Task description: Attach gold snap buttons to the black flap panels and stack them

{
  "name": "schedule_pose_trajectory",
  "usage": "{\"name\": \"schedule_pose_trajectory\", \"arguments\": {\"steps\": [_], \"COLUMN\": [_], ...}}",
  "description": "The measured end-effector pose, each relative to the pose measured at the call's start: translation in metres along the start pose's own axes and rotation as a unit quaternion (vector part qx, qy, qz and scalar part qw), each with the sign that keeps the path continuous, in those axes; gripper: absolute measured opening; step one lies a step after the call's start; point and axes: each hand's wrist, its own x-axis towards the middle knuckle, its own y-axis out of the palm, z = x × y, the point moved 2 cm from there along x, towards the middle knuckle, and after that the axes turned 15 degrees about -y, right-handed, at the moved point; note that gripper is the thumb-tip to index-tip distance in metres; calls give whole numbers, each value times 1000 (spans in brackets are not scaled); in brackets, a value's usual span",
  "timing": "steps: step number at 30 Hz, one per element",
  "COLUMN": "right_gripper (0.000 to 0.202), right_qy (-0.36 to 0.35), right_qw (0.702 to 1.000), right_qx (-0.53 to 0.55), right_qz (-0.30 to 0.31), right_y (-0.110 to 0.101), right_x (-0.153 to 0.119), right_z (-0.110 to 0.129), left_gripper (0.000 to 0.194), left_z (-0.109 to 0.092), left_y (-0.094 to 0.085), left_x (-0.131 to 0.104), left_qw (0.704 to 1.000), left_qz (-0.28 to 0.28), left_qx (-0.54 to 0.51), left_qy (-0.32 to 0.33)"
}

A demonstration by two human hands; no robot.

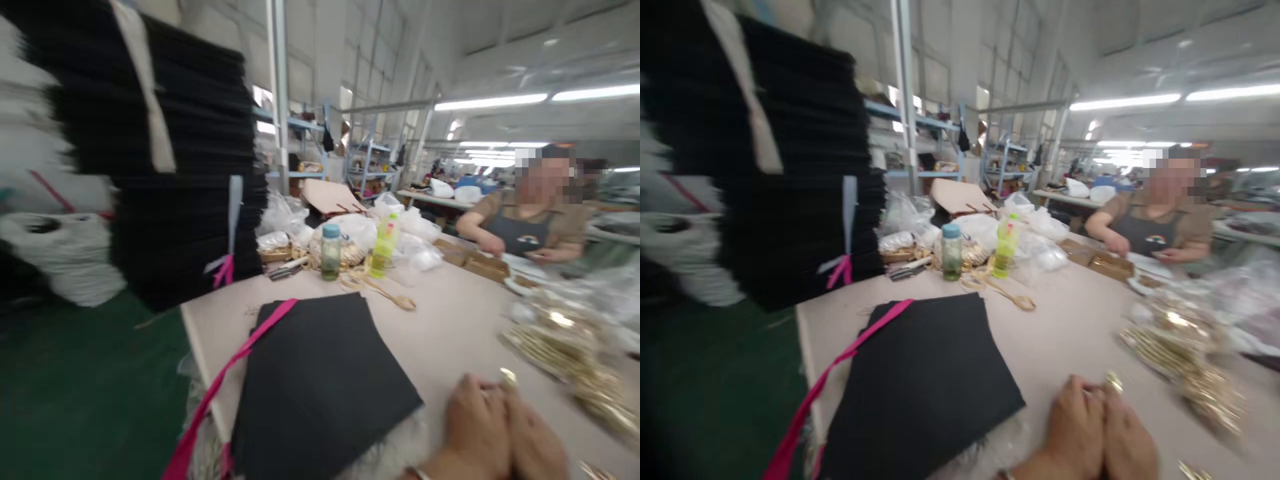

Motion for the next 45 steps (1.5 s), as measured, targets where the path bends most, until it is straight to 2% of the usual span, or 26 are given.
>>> {"name": "schedule_pose_trajectory", "arguments": {"steps": [2, 4, 7, 12, 19, 27, 31, 35, 38, 41, 43, 45], "right_gripper": [78, 78, 73, 65, 63, 59, 56, 52, 51, 52, 53, 54], "right_qy": [26, 32, 7, -1, 15, 118, 173, 180, 177, 174, 151, 108], "right_qw": [999, 996, 989, 986, 983, 945, 908, 892, 895, 899, 923, 959], "right_qx": [-17, 79, 144, 149, 160, 284, 359, 396, 392, 386, 336, 236], "right_qz": [-10, -24, -46, -74, -93, -113, -128, -125, -121, -113, -109, -111], "right_y": [-10, -9, -4, -4, -3, 0, 2, 4, 4, 4, 2, -1], "right_x": [-2, -3, -2, -7, -7, -7, -8, -7, -7, -5, -4, -3], "right_z": [-1, -1, 1, 6, 3, 3, 1, -3, -6, -7, -3, 4], "left_gripper": [36, 32, 31, 32, 36, 38, 42, 46, 48, 42, 37, 35], "left_z": [0, 3, 6, 5, 6, 7, 6, 7, 7, 7, 6, 6], "left_y": [0, 2, 5, 5, 4, 3, 3, 2, 1, 2, 2, 2], "left_x": [5, 15, 24, 24, 28, 34, 38, 39, 37, 35, 34, 34], "left_qw": [1000, 999, 997, 996, 996, 995, 992, 991, 991, 993, 996, 998], "left_qz": [15, 28, 51, 41, 31, 58, 82, 91, 102, 97, 73, 48], "left_qx": [-6, -13, -19, -2, -11, -54, -77, -87, -78, -59, -46, -30], "left_qy": [10, 25, 49, 76, 80, 67, 51, 36, 31, 34, 37, 38]}}
